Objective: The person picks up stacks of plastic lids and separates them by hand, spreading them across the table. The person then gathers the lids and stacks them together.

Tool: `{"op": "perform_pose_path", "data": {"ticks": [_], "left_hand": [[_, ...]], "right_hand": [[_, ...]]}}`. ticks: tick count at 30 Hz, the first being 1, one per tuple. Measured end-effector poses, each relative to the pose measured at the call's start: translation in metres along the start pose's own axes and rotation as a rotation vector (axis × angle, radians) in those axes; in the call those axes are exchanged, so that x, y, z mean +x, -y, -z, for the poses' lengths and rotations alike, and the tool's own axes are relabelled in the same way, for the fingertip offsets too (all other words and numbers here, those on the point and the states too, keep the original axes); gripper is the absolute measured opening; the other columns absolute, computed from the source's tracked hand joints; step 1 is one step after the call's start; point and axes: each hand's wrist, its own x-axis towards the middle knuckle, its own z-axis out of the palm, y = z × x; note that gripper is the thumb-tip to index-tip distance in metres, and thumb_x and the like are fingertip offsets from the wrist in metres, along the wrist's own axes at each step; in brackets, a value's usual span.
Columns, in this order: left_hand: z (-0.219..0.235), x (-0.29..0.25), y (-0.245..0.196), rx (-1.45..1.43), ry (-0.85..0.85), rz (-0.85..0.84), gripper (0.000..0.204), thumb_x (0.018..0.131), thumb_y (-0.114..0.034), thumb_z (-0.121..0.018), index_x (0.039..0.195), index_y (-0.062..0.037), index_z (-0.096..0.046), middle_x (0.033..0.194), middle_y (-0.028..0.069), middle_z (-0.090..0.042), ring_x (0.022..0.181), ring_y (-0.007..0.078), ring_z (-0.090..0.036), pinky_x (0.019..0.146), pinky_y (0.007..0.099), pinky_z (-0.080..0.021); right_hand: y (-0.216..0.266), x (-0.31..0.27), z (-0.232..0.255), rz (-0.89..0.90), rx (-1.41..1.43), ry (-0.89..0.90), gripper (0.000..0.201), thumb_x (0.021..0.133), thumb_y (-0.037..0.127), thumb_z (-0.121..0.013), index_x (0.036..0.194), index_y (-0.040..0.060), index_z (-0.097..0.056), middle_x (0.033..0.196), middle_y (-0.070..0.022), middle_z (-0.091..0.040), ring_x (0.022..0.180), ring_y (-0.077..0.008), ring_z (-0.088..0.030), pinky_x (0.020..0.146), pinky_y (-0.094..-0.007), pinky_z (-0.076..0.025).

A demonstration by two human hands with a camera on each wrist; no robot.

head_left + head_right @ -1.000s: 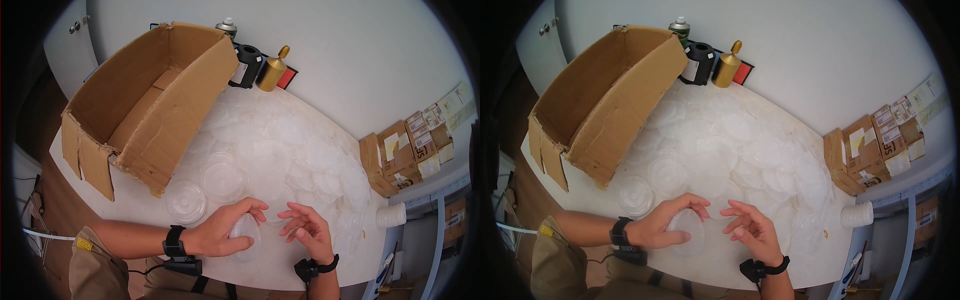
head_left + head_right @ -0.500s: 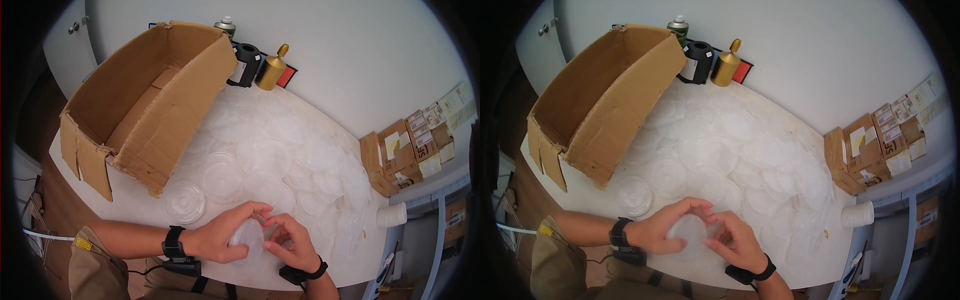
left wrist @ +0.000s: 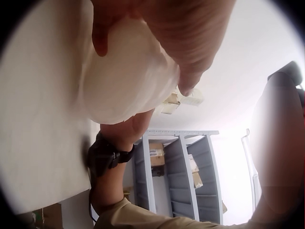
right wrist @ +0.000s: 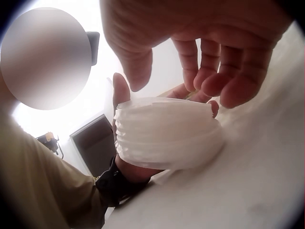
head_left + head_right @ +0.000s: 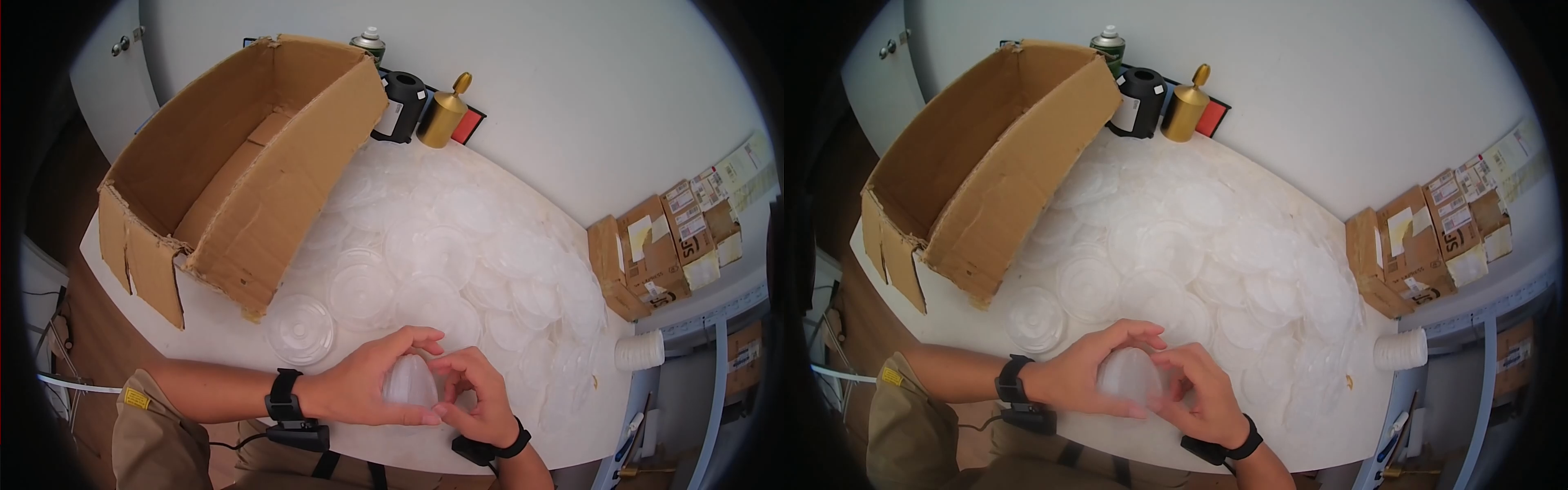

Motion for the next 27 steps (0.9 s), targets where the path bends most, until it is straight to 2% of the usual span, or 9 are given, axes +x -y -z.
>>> {"op": "perform_pose_path", "data": {"ticks": [2, 5, 8, 10, 12, 13, 17, 22, 27], "left_hand": [[0.002, 0.0, 0.002, -0.004, -0.021, -0.001, 0.095, 0.074, -0.021, -0.092, 0.149, -0.0006, -0.038, 0.136, 0.0127, -0.055, 0.127, 0.0211, -0.055, 0.108, 0.0366, -0.044], [0.001, 0.0, 0.003, -0.016, -0.051, -0.007, 0.091, 0.073, -0.021, -0.093, 0.146, -0.0015, -0.043, 0.132, 0.0114, -0.058, 0.125, 0.0199, -0.056, 0.107, 0.0354, -0.044], [0.001, 0.0, 0.003, -0.029, -0.071, -0.009, 0.086, 0.074, -0.02, -0.092, 0.144, -0.0017, -0.046, 0.128, 0.0105, -0.059, 0.123, 0.0188, -0.056, 0.107, 0.0345, -0.043], [0.0, 0.001, 0.004, -0.025, -0.077, -0.011, 0.084, 0.074, -0.02, -0.092, 0.143, -0.0017, -0.047, 0.127, 0.0102, -0.059, 0.122, 0.0184, -0.056, 0.107, 0.0342, -0.043], [-0.002, 0.002, 0.007, -0.033, -0.125, -0.049, 0.079, 0.078, -0.033, -0.09, 0.137, 0.0003, -0.05, 0.119, 0.0125, -0.061, 0.114, 0.0206, -0.059, 0.1, 0.0336, -0.046], [-0.002, 0.002, 0.006, -0.033, -0.124, -0.049, 0.079, 0.078, -0.033, -0.09, 0.137, 0.0003, -0.05, 0.119, 0.0125, -0.061, 0.114, 0.0206, -0.059, 0.1, 0.0336, -0.046], [-0.001, 0.0, 0.007, -0.015, -0.069, -0.069, 0.071, 0.084, -0.031, -0.085, 0.137, 0.0007, -0.049, 0.118, 0.0129, -0.061, 0.113, 0.021, -0.059, 0.1, 0.0335, -0.046], [-0.001, -0.003, 0.007, -0.044, -0.022, -0.106, 0.062, 0.092, -0.026, -0.076, 0.139, 0.0008, -0.047, 0.119, 0.0131, -0.059, 0.113, 0.0207, -0.058, 0.098, 0.0338, -0.047], [0.002, -0.005, 0.001, -0.273, 0.002, 0.05, 0.061, 0.094, -0.018, -0.071, 0.145, -0.003, -0.042, 0.125, 0.0106, -0.055, 0.113, 0.0177, -0.056, 0.093, 0.0331, -0.05]], "right_hand": [[0.003, 0.0, 0.004, 0.192, 0.018, 0.05, 0.055, 0.077, 0.026, -0.089, 0.121, 0.0047, -0.063, 0.111, -0.0087, -0.06, 0.072, -0.0151, -0.058, 0.062, -0.0267, -0.049], [0.01, -0.003, -0.003, 0.279, -0.174, 0.042, 0.065, 0.071, 0.034, -0.093, 0.12, 0.0047, -0.063, 0.112, -0.0101, -0.061, 0.074, -0.0182, -0.062, 0.063, -0.0289, -0.052], [0.012, 0.0, -0.01, 0.372, -0.308, -0.004, 0.063, 0.07, 0.034, -0.093, 0.118, 0.005, -0.062, 0.114, -0.0122, -0.061, 0.078, -0.0219, -0.065, 0.063, -0.0323, -0.055], [0.007, -0.002, -0.011, 0.355, -0.354, -0.015, 0.061, 0.07, 0.033, -0.093, 0.115, 0.0049, -0.062, 0.113, -0.0125, -0.061, 0.078, -0.0229, -0.066, 0.062, -0.0328, -0.056], [0.005, -0.003, -0.011, 0.34, -0.402, -0.029, 0.059, 0.07, 0.032, -0.093, 0.113, 0.0049, -0.062, 0.113, -0.0127, -0.062, 0.079, -0.0239, -0.067, 0.062, -0.0334, -0.057], [0.004, -0.002, -0.01, 0.357, -0.413, -0.04, 0.054, 0.071, 0.029, -0.092, 0.11, 0.0049, -0.064, 0.11, -0.0119, -0.063, 0.076, -0.0231, -0.067, 0.06, -0.032, -0.056], [0.003, -0.005, -0.009, 0.364, -0.355, -0.099, 0.04, 0.071, 0.02, -0.091, 0.099, 0.0046, -0.067, 0.102, -0.0098, -0.066, 0.067, -0.0202, -0.067, 0.056, -0.0289, -0.054], [0.004, -0.007, -0.006, 0.403, -0.348, -0.187, 0.032, 0.07, 0.011, -0.088, 0.093, 0.0038, -0.068, 0.093, -0.0093, -0.069, 0.066, -0.0187, -0.067, 0.055, -0.0289, -0.054], [0.001, -0.007, -0.006, 0.457, -0.354, -0.276, 0.03, 0.07, 0.007, -0.086, 0.093, 0.0022, -0.068, 0.089, -0.0113, -0.071, 0.067, -0.0211, -0.068, 0.055, -0.0298, -0.054]]}}
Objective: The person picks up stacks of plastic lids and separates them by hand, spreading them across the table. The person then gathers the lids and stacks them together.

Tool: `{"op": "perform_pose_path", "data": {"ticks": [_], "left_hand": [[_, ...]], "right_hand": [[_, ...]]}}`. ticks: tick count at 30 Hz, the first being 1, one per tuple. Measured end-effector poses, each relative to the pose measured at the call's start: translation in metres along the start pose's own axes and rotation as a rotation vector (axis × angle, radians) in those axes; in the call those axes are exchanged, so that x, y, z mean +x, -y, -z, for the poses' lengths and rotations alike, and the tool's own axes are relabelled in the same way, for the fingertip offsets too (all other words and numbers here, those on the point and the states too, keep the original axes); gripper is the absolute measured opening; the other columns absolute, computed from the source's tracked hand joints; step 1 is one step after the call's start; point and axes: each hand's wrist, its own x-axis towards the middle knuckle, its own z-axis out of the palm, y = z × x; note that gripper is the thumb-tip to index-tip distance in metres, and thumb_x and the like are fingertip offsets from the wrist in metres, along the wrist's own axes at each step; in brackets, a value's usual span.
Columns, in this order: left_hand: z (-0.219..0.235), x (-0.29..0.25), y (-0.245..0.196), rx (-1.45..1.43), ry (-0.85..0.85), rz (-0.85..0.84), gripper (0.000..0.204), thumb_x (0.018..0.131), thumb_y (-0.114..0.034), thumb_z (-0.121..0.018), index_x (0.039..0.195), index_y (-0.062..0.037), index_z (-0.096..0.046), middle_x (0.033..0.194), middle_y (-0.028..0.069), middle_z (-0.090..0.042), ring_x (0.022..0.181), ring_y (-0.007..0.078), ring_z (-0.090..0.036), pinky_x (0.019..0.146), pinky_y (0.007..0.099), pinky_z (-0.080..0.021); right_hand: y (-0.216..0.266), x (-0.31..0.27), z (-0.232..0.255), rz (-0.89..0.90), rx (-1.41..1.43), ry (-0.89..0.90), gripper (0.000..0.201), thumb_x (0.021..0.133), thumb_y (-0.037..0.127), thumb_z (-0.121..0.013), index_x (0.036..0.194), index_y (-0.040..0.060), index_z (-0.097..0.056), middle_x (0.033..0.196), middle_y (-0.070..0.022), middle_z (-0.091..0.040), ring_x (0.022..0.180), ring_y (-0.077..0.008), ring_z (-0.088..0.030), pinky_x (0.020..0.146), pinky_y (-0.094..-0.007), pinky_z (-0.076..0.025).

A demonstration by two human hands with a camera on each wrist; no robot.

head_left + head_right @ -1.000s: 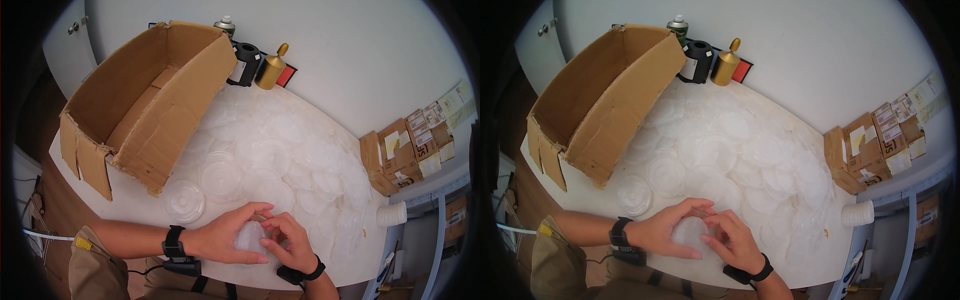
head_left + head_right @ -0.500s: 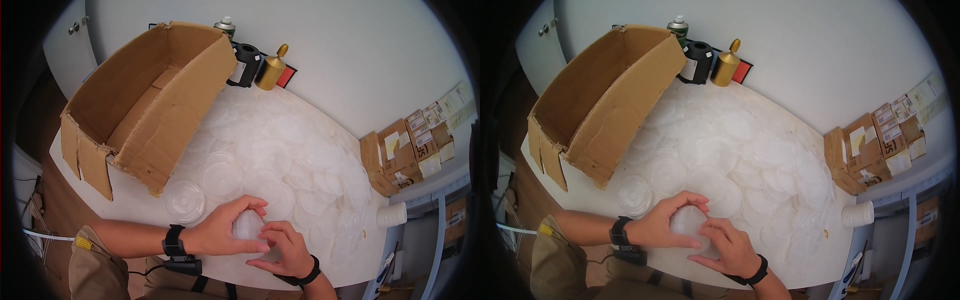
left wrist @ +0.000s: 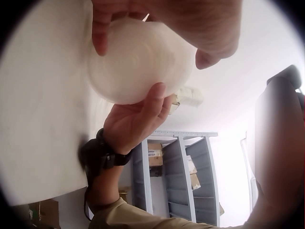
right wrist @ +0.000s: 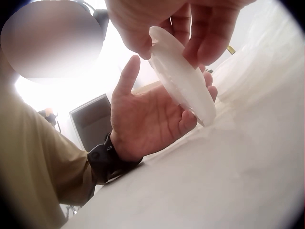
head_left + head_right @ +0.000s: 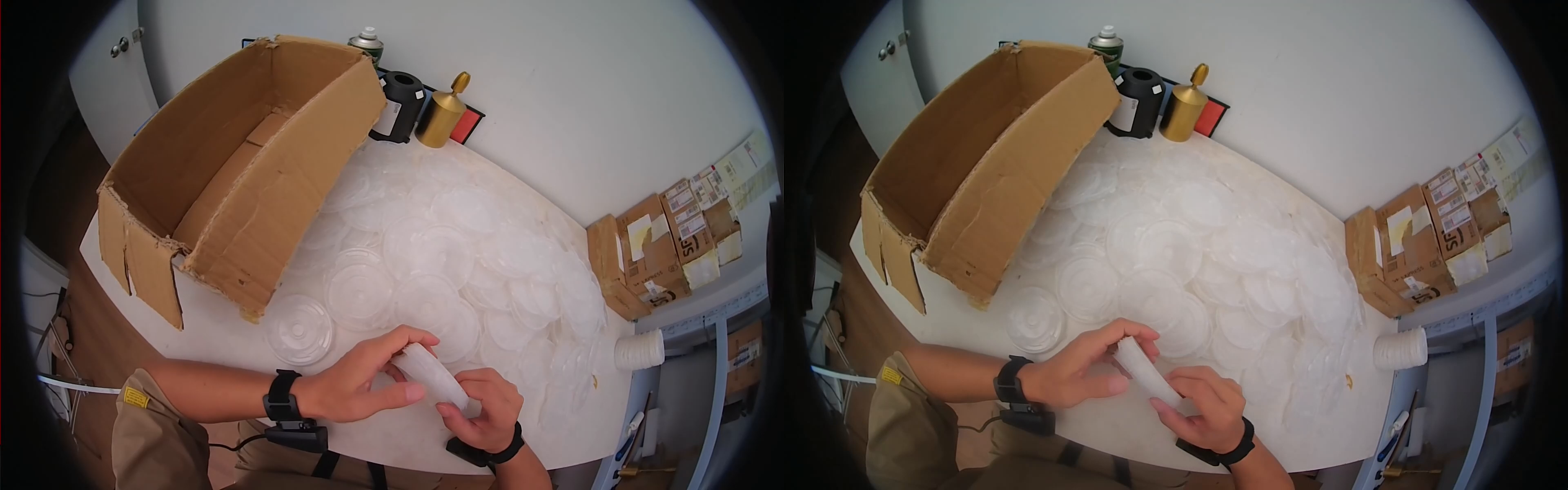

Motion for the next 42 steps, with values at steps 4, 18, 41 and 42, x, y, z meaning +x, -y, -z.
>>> {"op": "perform_pose_path", "data": {"ticks": [4, 18, 41, 42], "left_hand": [[0.003, 0.0, -0.003, -0.111, 0.038, 0.072, 0.068, 0.088, -0.009, -0.068, 0.15, -0.0059, -0.039, 0.132, 0.0088, -0.051, 0.122, 0.019, -0.052, 0.103, 0.0362, -0.044], [-0.012, 0.0, 0.002, -0.025, -0.11, 0.074, 0.031, 0.105, -0.007, -0.053, 0.134, 0.0006, -0.048, 0.099, 0.0095, -0.068, 0.085, 0.0114, -0.068, 0.073, 0.0269, -0.056], [-0.006, 0.002, 0.0, -0.028, -0.106, 0.066, 0.043, 0.105, -0.005, -0.048, 0.148, -0.0035, -0.04, 0.1, 0.0064, -0.061, 0.082, 0.0096, -0.06, 0.077, 0.0253, -0.051], [-0.006, 0.002, -0.001, -0.031, -0.079, 0.084, 0.05, 0.104, -0.004, -0.048, 0.152, -0.0048, -0.035, 0.107, 0.0079, -0.06, 0.083, 0.0102, -0.06, 0.078, 0.0258, -0.051]], "right_hand": [[0.001, -0.002, 0.002, -0.003, -0.033, -0.062, 0.028, 0.072, 0.006, -0.085, 0.094, 0.0015, -0.069, 0.089, -0.0134, -0.072, 0.07, -0.0234, -0.069, 0.058, -0.0295, -0.054], [0.0, -0.008, 0.009, 0.021, 0.027, -0.081, 0.03, 0.079, 0.013, -0.082, 0.101, 0.0014, -0.066, 0.095, -0.0169, -0.073, 0.075, -0.0268, -0.071, 0.063, -0.0307, -0.056], [0.002, 0.0, 0.005, -0.053, 0.096, 0.155, 0.084, 0.078, 0.026, -0.088, 0.143, -0.0063, -0.046, 0.108, -0.0224, -0.072, 0.087, -0.0347, -0.075, 0.071, -0.0365, -0.059], [0.002, 0.0, 0.004, -0.054, 0.097, 0.155, 0.084, 0.078, 0.026, -0.088, 0.143, -0.0063, -0.046, 0.108, -0.0224, -0.072, 0.087, -0.0347, -0.075, 0.071, -0.0365, -0.059]]}}
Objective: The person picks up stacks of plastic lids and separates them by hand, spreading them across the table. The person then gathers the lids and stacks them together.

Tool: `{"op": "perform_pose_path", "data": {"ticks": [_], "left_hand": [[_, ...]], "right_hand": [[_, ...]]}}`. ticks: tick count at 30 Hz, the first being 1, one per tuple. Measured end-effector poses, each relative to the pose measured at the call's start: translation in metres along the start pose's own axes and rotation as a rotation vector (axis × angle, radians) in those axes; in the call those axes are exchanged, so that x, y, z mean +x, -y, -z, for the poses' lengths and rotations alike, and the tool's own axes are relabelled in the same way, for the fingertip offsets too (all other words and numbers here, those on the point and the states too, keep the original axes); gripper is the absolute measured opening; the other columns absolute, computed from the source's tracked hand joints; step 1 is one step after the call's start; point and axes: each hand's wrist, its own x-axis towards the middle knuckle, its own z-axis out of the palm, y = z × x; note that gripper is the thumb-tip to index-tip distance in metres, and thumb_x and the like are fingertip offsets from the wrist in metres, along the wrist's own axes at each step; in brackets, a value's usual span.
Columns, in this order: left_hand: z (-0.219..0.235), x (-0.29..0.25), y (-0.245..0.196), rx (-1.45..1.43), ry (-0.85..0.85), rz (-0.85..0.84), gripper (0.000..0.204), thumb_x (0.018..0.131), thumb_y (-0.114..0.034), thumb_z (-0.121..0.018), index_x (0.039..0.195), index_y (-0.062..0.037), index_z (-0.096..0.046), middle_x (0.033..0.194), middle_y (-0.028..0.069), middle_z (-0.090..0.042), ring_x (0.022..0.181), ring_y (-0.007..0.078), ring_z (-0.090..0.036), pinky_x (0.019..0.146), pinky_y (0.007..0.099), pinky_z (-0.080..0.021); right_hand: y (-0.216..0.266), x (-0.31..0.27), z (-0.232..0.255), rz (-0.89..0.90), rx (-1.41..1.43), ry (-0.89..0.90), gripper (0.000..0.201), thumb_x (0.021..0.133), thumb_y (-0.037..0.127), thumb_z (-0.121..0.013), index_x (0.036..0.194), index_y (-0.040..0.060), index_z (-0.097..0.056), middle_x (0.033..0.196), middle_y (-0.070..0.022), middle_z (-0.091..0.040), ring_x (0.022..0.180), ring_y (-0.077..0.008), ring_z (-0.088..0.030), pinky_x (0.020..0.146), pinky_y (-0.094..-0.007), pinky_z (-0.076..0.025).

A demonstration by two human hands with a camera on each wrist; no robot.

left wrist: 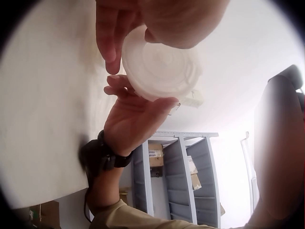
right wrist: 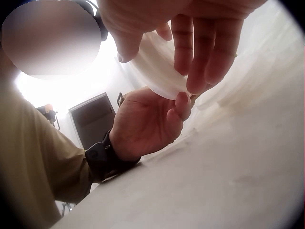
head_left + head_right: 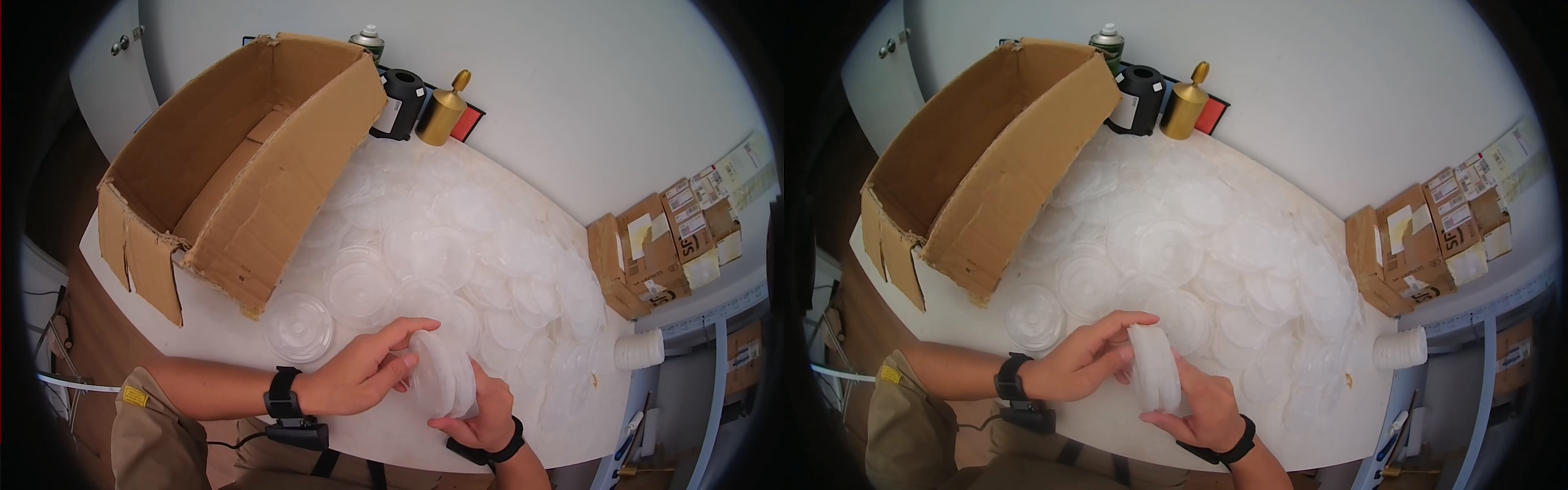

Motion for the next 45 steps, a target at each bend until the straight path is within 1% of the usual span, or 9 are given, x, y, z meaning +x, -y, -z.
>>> {"op": "perform_pose_path", "data": {"ticks": [1, 3, 6, 9, 18, 21, 26, 43, 45], "left_hand": [[0.001, 0.0, 0.002, 0.001, 0.001, 0.0, 0.05, 0.104, -0.004, -0.048, 0.152, -0.0048, -0.035, 0.107, 0.0079, -0.06, 0.083, 0.0102, -0.06, 0.078, 0.0258, -0.051], [0.006, 0.0, 0.005, -0.057, 0.137, 0.047, 0.073, 0.099, -0.002, -0.055, 0.16, -0.009, -0.015, 0.152, 0.0158, -0.041, 0.128, 0.0225, -0.053, 0.103, 0.0371, -0.049], [0.006, -0.004, -0.005, -0.082, 0.233, -0.038, 0.102, 0.092, -0.012, -0.072, 0.162, -0.0111, 0.001, 0.16, 0.0171, -0.026, 0.137, 0.0267, -0.045, 0.111, 0.0439, -0.041], [-0.001, -0.004, -0.003, -0.043, 0.198, -0.102, 0.123, 0.082, -0.02, -0.084, 0.161, -0.0116, 0.009, 0.16, 0.0178, -0.026, 0.139, 0.0278, -0.042, 0.113, 0.0464, -0.038], [0.0, -0.003, 0.004, 0.072, 0.177, -0.097, 0.112, 0.076, -0.018, -0.089, 0.157, -0.0084, -0.011, 0.151, 0.0155, -0.036, 0.132, 0.0252, -0.047, 0.109, 0.0412, -0.041], [0.0, -0.003, 0.003, 0.106, 0.193, -0.133, 0.101, 0.082, -0.024, -0.086, 0.154, -0.0062, -0.018, 0.138, 0.0202, -0.048, 0.126, 0.0265, -0.053, 0.107, 0.0399, -0.045], [0.002, 0.0, 0.002, 0.139, 0.171, -0.135, 0.097, 0.082, -0.025, -0.087, 0.151, -0.0061, -0.023, 0.131, 0.0157, -0.05, 0.121, 0.0225, -0.054, 0.104, 0.0376, -0.046], [0.003, 0.0, 0.003, 0.077, 0.211, -0.116, 0.091, 0.084, -0.02, -0.083, 0.152, -0.0068, -0.024, 0.136, 0.0154, -0.05, 0.123, 0.0225, -0.054, 0.104, 0.0386, -0.046], [0.004, 0.0, 0.001, 0.029, 0.185, -0.038, 0.092, 0.081, -0.015, -0.081, 0.153, -0.0072, -0.025, 0.144, 0.0139, -0.047, 0.133, 0.0235, -0.047, 0.111, 0.041, -0.039]], "right_hand": [[-0.001, 0.001, 0.0, 0.013, -0.015, 0.012, 0.085, 0.077, 0.025, -0.089, 0.144, -0.006, -0.046, 0.105, -0.0211, -0.072, 0.085, -0.0337, -0.074, 0.069, -0.0357, -0.059], [0.0, 0.003, -0.001, 0.026, -0.032, 0.022, 0.086, 0.076, 0.024, -0.089, 0.144, -0.0057, -0.046, 0.103, -0.0198, -0.072, 0.083, -0.0327, -0.074, 0.067, -0.035, -0.059], [0.003, 0.003, -0.003, 0.015, -0.121, 0.02, 0.083, 0.075, 0.022, -0.09, 0.143, -0.0032, -0.049, 0.099, -0.016, -0.07, 0.078, -0.03, -0.072, 0.064, -0.0336, -0.058], [-0.001, 0.004, -0.003, 0.07, -0.144, 0.014, 0.079, 0.072, 0.019, -0.09, 0.14, -0.0008, -0.055, 0.097, -0.0133, -0.067, 0.075, -0.0272, -0.069, 0.062, -0.0325, -0.057], [0.006, 0.006, -0.002, 0.017, -0.078, 0.075, 0.067, 0.073, 0.015, -0.085, 0.133, 0.0003, -0.061, 0.09, -0.0101, -0.066, 0.069, -0.0236, -0.067, 0.058, -0.0315, -0.054], [0.003, 0.001, 0.001, 0.043, 0.024, 0.043, 0.05, 0.074, 0.015, -0.085, 0.118, 0.0013, -0.066, 0.086, -0.0092, -0.066, 0.066, -0.0227, -0.066, 0.056, -0.03, -0.052], [0.001, 0.004, -0.002, 0.081, 0.184, 0.071, 0.021, 0.078, 0.005, -0.081, 0.093, 0.0031, -0.065, 0.086, -0.0094, -0.066, 0.065, -0.0227, -0.065, 0.055, -0.0302, -0.05], [-0.001, -0.003, 0.003, -0.107, 0.534, 0.063, 0.01, 0.086, -0.004, -0.071, 0.093, -0.0007, -0.066, 0.083, -0.0096, -0.065, 0.074, -0.0218, -0.062, 0.066, -0.031, -0.048], [-0.001, -0.007, 0.002, -0.13, 0.534, 0.029, 0.01, 0.085, -0.004, -0.071, 0.094, -0.0014, -0.066, 0.081, -0.0096, -0.066, 0.073, -0.0204, -0.062, 0.066, -0.0308, -0.047]]}}
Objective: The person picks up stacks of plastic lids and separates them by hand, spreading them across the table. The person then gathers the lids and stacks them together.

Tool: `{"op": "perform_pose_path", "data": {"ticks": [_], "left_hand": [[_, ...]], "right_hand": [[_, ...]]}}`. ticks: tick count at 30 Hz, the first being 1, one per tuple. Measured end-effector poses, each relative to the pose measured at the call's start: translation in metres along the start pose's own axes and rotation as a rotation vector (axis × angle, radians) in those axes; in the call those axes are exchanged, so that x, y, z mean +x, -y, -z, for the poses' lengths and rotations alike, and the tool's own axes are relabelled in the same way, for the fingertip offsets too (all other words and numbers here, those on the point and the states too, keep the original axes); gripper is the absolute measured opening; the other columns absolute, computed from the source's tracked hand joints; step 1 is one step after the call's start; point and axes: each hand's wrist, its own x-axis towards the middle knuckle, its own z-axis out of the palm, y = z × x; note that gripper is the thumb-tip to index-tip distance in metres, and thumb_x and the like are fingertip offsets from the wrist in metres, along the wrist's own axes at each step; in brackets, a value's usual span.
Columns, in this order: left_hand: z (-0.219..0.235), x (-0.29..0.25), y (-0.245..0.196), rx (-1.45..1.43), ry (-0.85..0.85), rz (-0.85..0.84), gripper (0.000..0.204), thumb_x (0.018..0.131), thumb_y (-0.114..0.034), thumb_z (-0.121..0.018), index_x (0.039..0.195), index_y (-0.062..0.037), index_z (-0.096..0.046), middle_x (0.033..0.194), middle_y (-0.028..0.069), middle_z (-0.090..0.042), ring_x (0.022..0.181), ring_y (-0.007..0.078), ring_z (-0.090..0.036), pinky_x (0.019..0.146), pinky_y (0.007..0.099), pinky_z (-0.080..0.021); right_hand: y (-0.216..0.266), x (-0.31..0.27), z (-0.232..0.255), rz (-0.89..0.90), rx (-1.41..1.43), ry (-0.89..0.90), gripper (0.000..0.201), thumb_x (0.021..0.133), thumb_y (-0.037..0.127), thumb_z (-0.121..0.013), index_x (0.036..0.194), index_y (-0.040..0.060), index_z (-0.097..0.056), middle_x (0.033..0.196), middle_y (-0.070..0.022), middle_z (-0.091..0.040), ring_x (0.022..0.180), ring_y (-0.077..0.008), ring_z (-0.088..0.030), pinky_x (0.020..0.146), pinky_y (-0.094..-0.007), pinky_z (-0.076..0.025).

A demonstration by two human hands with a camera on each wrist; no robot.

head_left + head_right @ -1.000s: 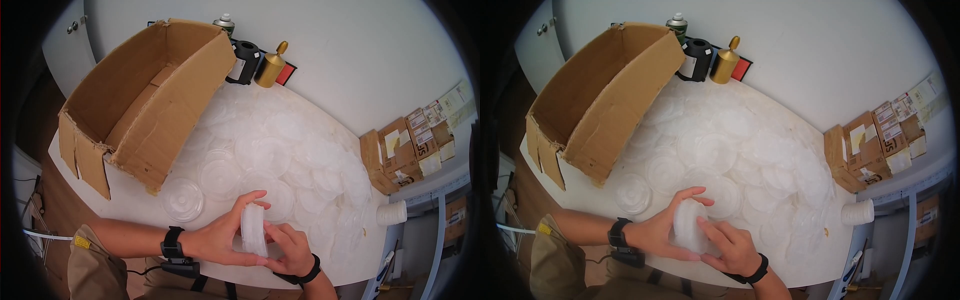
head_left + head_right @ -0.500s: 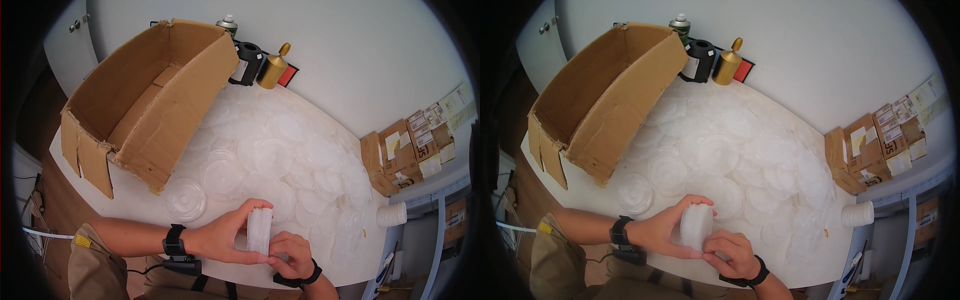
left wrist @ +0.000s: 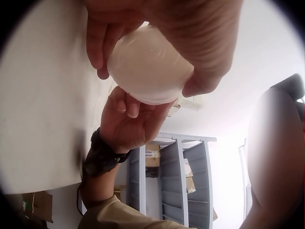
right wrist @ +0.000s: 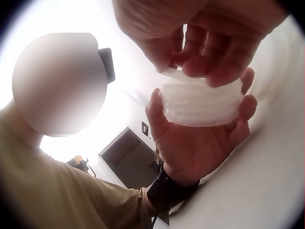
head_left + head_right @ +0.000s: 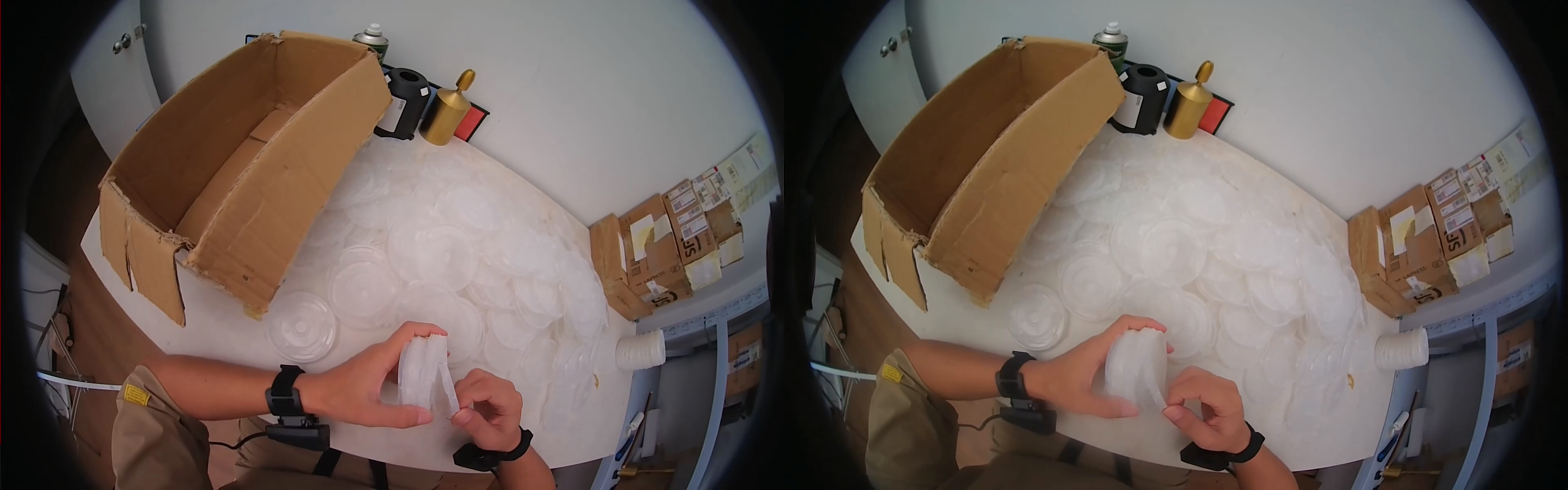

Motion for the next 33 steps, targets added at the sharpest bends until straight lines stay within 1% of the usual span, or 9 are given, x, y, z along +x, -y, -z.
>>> {"op": "perform_pose_path", "data": {"ticks": [5, 13, 15, 16, 20, 24, 28, 31, 33], "left_hand": [[-0.002, 0.001, -0.001, -0.063, -0.033, -0.008, 0.092, 0.081, -0.014, -0.08, 0.154, -0.0074, -0.024, 0.145, 0.0131, -0.046, 0.134, 0.0229, -0.045, 0.112, 0.0409, -0.037], [-0.001, 0.0, -0.002, -0.109, -0.038, -0.011, 0.092, 0.081, -0.014, -0.079, 0.154, -0.0084, -0.024, 0.145, 0.0122, -0.046, 0.133, 0.0226, -0.044, 0.112, 0.0406, -0.036], [-0.001, -0.001, -0.001, -0.1, -0.035, -0.014, 0.092, 0.081, -0.015, -0.079, 0.154, -0.0084, -0.024, 0.144, 0.0119, -0.046, 0.133, 0.0225, -0.044, 0.112, 0.0406, -0.036], [-0.001, -0.001, -0.002, -0.1, -0.035, -0.014, 0.092, 0.081, -0.015, -0.079, 0.154, -0.0084, -0.024, 0.144, 0.0119, -0.046, 0.133, 0.0225, -0.044, 0.112, 0.0406, -0.036], [-0.001, -0.001, -0.003, -0.104, -0.034, 0.001, 0.092, 0.082, -0.015, -0.079, 0.155, -0.0088, -0.024, 0.144, 0.0119, -0.046, 0.133, 0.0225, -0.044, 0.112, 0.0405, -0.036], [-0.002, 0.0, -0.002, -0.098, -0.03, -0.004, 0.092, 0.081, -0.014, -0.079, 0.155, -0.009, -0.024, 0.143, 0.0116, -0.047, 0.132, 0.0223, -0.045, 0.112, 0.0402, -0.036], [-0.003, -0.002, -0.001, -0.083, -0.041, -0.011, 0.092, 0.081, -0.013, -0.079, 0.155, -0.0089, -0.024, 0.142, 0.0111, -0.048, 0.131, 0.022, -0.045, 0.112, 0.0399, -0.036], [-0.002, -0.001, -0.002, -0.058, -0.046, -0.008, 0.092, 0.082, -0.013, -0.079, 0.155, -0.0088, -0.024, 0.142, 0.0111, -0.048, 0.131, 0.0216, -0.046, 0.111, 0.0394, -0.036], [-0.002, -0.002, -0.002, -0.056, -0.057, -0.007, 0.091, 0.082, -0.012, -0.08, 0.155, -0.0084, -0.024, 0.142, 0.0113, -0.048, 0.131, 0.0213, -0.046, 0.111, 0.0392, -0.037]], "right_hand": [[0.004, -0.014, 0.001, -0.138, 0.035, -0.319, 0.007, 0.09, 0.0, -0.07, 0.093, -0.0028, -0.065, 0.075, -0.0083, -0.065, 0.06, -0.0135, -0.061, 0.057, -0.0264, -0.048], [0.0, -0.003, 0.024, -0.027, 0.177, -0.6, 0.015, 0.099, 0.008, -0.06, 0.108, -0.0019, -0.055, 0.074, -0.0113, -0.067, 0.052, -0.0156, -0.063, 0.05, -0.028, -0.053], [0.006, 0.01, 0.029, -0.005, 0.063, -0.869, 0.018, 0.099, 0.01, -0.058, 0.111, -0.0026, -0.054, 0.087, -0.0144, -0.071, 0.057, -0.0166, -0.066, 0.051, -0.0276, -0.054], [0.004, 0.006, 0.041, -0.035, 0.009, -0.858, 0.029, 0.099, 0.012, -0.056, 0.124, -0.0037, -0.054, 0.114, -0.0208, -0.07, 0.067, -0.0171, -0.07, 0.054, -0.0253, -0.055], [0.005, 0.01, 0.065, 0.003, -0.091, -0.973, 0.051, 0.099, 0.014, -0.055, 0.146, -0.0009, -0.044, 0.147, -0.0232, -0.052, 0.087, -0.0173, -0.072, 0.058, -0.0218, -0.055], [0.006, 0.01, 0.082, -0.054, -0.089, -1.082, 0.054, 0.099, 0.018, -0.057, 0.148, 0.0016, -0.041, 0.152, -0.0153, -0.05, 0.093, -0.017, -0.071, 0.062, -0.0223, -0.057], [0.007, 0.016, 0.08, -0.05, -0.069, -1.205, 0.055, 0.099, 0.02, -0.059, 0.148, 0.0015, -0.041, 0.141, -0.011, -0.057, 0.087, -0.0146, -0.068, 0.062, -0.0225, -0.054], [-0.003, 0.006, 0.081, -0.006, -0.011, -1.119, 0.046, 0.1, 0.019, -0.06, 0.139, 0.0002, -0.049, 0.11, -0.0071, -0.064, 0.075, -0.0117, -0.063, 0.06, -0.0223, -0.05], [-0.008, 0.0, 0.066, -0.031, 0.043, -0.759, 0.035, 0.098, 0.017, -0.063, 0.128, -0.0007, -0.057, 0.085, -0.0027, -0.06, 0.066, -0.0105, -0.057, 0.06, -0.0225, -0.047]]}}
